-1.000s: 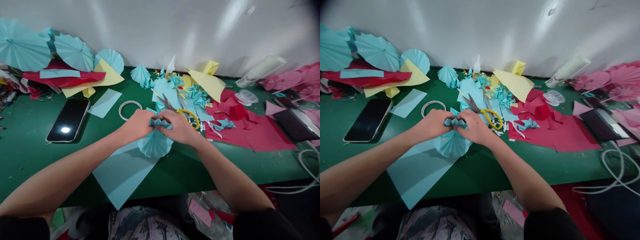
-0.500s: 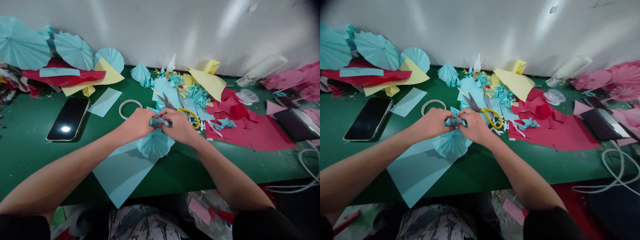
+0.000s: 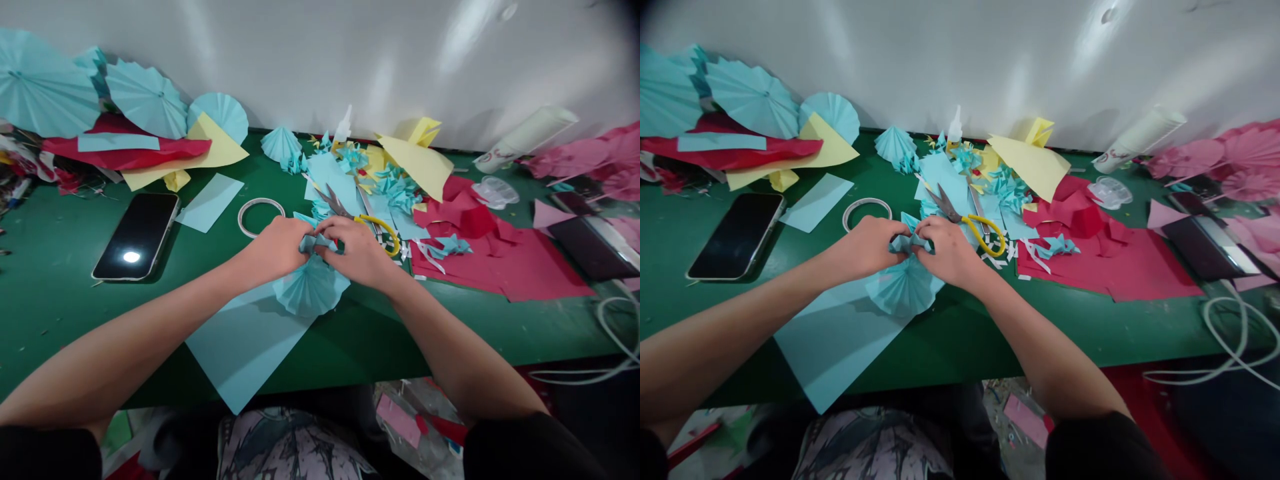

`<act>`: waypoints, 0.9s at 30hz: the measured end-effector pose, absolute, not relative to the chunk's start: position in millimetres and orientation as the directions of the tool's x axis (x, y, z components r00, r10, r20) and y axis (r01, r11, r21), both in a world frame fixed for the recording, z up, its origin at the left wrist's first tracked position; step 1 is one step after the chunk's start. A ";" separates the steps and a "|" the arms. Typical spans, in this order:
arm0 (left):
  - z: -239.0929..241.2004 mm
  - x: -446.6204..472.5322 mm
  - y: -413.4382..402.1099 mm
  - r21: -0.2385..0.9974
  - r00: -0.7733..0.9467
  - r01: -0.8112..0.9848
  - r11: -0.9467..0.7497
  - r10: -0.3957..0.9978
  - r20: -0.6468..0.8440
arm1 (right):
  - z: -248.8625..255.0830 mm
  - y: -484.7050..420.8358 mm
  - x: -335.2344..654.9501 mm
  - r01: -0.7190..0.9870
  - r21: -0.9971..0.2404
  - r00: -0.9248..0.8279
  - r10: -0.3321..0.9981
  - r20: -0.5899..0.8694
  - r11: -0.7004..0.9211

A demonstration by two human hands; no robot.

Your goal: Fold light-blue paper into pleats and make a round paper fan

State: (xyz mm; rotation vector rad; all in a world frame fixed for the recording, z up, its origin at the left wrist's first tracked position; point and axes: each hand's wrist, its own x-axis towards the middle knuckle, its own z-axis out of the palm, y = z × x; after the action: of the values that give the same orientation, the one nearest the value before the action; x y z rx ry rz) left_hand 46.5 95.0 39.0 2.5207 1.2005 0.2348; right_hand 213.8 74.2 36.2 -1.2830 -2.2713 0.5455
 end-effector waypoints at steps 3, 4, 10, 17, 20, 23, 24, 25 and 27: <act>41.8 47.1 94.2 0.398 0.618 0.720 -0.569 0.786 0.007 | 35.5 74.5 213.9 0.679 -0.553 -0.455 0.868 0.198 0.482; 42.3 47.0 94.1 0.405 0.613 0.720 -0.563 0.790 0.007 | 35.2 74.6 214.0 0.679 -0.552 -0.456 0.867 0.202 0.485; 39.6 45.7 95.8 0.389 0.625 0.710 -0.586 0.780 0.034 | 34.0 74.3 214.1 0.692 -0.525 -0.460 0.863 0.210 0.496; 42.0 46.8 98.6 0.416 0.613 0.717 -0.560 0.790 0.008 | 31.8 75.3 215.9 0.701 -0.489 -0.501 0.847 0.181 0.519; 48.4 43.9 103.4 0.521 0.601 0.705 -0.481 0.795 -0.080 | 30.9 75.9 217.4 0.696 -0.489 -0.501 0.844 0.192 0.525; 53.6 37.7 109.3 0.657 0.613 0.647 -0.387 0.777 -0.146 | 31.2 75.6 217.4 0.709 -0.486 -0.493 0.852 0.176 0.511; 54.5 35.5 111.0 0.677 0.604 0.638 -0.366 0.784 -0.145 | 31.5 75.5 217.2 0.716 -0.483 -0.489 0.856 0.170 0.505; 55.0 33.4 112.5 0.690 0.592 0.634 -0.350 0.793 -0.142 | 31.8 75.4 216.9 0.721 -0.480 -0.484 0.859 0.165 0.499; 55.4 30.2 114.2 0.701 0.571 0.633 -0.328 0.809 -0.137 | 32.3 75.3 216.4 0.729 -0.478 -0.478 0.864 0.158 0.491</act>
State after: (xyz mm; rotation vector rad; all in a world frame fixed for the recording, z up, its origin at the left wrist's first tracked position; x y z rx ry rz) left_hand 30.2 114.2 55.4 2.0699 1.1483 0.3071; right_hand 216.4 75.3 32.3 -1.3278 -2.3621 0.4933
